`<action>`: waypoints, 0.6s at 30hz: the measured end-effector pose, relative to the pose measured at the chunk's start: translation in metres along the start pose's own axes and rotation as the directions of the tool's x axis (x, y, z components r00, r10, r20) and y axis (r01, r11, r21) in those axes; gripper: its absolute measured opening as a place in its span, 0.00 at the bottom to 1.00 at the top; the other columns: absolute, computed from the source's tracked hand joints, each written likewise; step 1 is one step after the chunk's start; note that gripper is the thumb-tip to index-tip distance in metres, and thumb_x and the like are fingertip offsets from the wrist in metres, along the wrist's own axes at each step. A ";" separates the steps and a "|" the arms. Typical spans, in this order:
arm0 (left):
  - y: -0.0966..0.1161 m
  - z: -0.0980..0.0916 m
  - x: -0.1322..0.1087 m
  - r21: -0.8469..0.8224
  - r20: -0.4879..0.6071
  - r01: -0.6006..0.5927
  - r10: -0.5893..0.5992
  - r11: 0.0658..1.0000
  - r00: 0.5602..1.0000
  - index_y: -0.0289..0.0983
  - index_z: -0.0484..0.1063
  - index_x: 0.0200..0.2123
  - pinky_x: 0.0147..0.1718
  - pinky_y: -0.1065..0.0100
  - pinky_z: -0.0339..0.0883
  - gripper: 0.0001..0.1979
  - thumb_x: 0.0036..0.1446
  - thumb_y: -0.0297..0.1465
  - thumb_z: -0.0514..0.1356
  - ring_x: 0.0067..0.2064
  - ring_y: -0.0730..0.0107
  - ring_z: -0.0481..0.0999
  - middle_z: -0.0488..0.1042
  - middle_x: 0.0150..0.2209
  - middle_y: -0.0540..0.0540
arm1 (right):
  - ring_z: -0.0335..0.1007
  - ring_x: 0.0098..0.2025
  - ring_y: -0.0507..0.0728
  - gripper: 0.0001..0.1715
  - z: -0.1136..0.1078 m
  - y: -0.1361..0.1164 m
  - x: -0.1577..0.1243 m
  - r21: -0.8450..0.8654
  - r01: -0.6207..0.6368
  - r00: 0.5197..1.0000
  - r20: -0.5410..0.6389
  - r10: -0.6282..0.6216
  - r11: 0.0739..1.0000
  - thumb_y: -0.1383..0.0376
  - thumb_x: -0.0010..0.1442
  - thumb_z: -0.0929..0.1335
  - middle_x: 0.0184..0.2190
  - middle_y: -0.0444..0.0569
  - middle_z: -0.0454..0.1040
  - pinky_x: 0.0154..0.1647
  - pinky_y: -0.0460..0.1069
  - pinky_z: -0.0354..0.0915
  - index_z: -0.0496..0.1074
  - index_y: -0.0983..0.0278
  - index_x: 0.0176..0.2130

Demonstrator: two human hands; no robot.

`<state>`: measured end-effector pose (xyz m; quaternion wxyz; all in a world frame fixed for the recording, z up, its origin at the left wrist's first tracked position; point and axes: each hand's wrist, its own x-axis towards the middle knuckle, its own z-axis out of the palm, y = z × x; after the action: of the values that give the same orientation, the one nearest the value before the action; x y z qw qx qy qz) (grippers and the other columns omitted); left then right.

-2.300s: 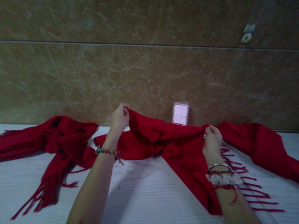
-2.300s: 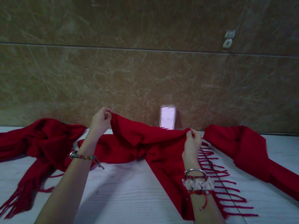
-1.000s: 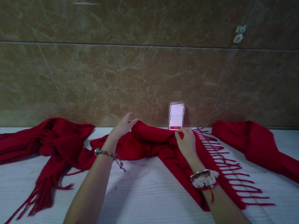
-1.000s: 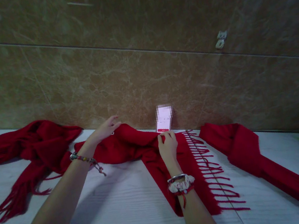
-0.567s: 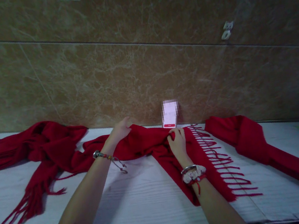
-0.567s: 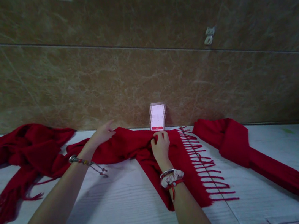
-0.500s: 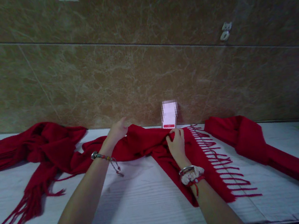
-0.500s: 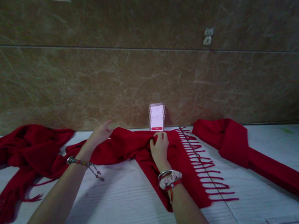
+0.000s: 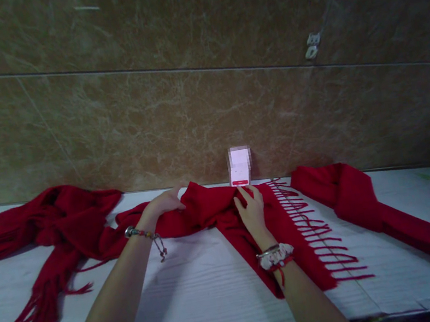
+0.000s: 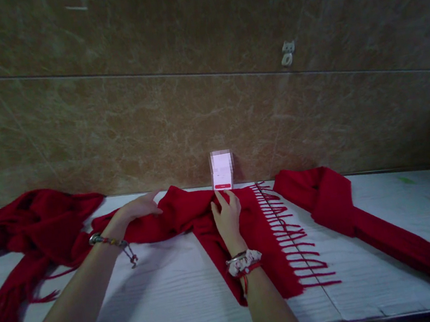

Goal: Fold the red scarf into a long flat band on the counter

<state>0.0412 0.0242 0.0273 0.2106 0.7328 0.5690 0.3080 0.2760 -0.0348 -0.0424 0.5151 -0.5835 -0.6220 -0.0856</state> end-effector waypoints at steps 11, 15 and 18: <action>-0.008 0.006 0.018 -0.035 -0.223 0.078 -0.084 0.996 0.971 0.31 0.56 0.57 0.31 0.72 0.66 0.28 0.52 0.25 0.54 0.32 0.69 0.74 0.75 0.32 0.45 | 0.54 0.52 0.64 0.16 -0.003 -0.001 -0.003 -0.059 0.083 0.992 0.102 -0.077 0.995 0.71 0.49 0.66 0.48 0.58 0.60 0.53 0.61 0.54 0.70 0.65 0.41; -0.010 0.012 0.014 -0.062 -0.110 0.054 -0.061 0.997 0.992 0.30 0.59 0.56 0.32 0.71 0.67 0.27 0.51 0.29 0.56 0.33 0.67 0.75 0.75 0.35 0.42 | 0.54 0.51 0.64 0.10 -0.004 0.001 -0.003 -0.077 0.069 0.989 0.133 -0.058 0.995 0.72 0.51 0.64 0.48 0.56 0.61 0.52 0.63 0.53 0.73 0.62 0.33; -0.011 0.008 0.008 -0.101 0.003 0.010 -0.009 0.995 1.000 0.34 0.62 0.54 0.32 0.72 0.67 0.35 0.39 0.28 0.65 0.35 0.65 0.75 0.76 0.37 0.44 | 0.56 0.50 0.63 0.09 -0.004 0.001 -0.002 -0.016 0.028 0.995 0.093 -0.026 0.999 0.72 0.52 0.63 0.44 0.54 0.63 0.52 0.62 0.54 0.72 0.62 0.29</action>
<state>0.0406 0.0351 0.0160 0.2495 0.7188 0.5560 0.3346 0.2785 -0.0387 -0.0419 0.4793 -0.5829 -0.6523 -0.0707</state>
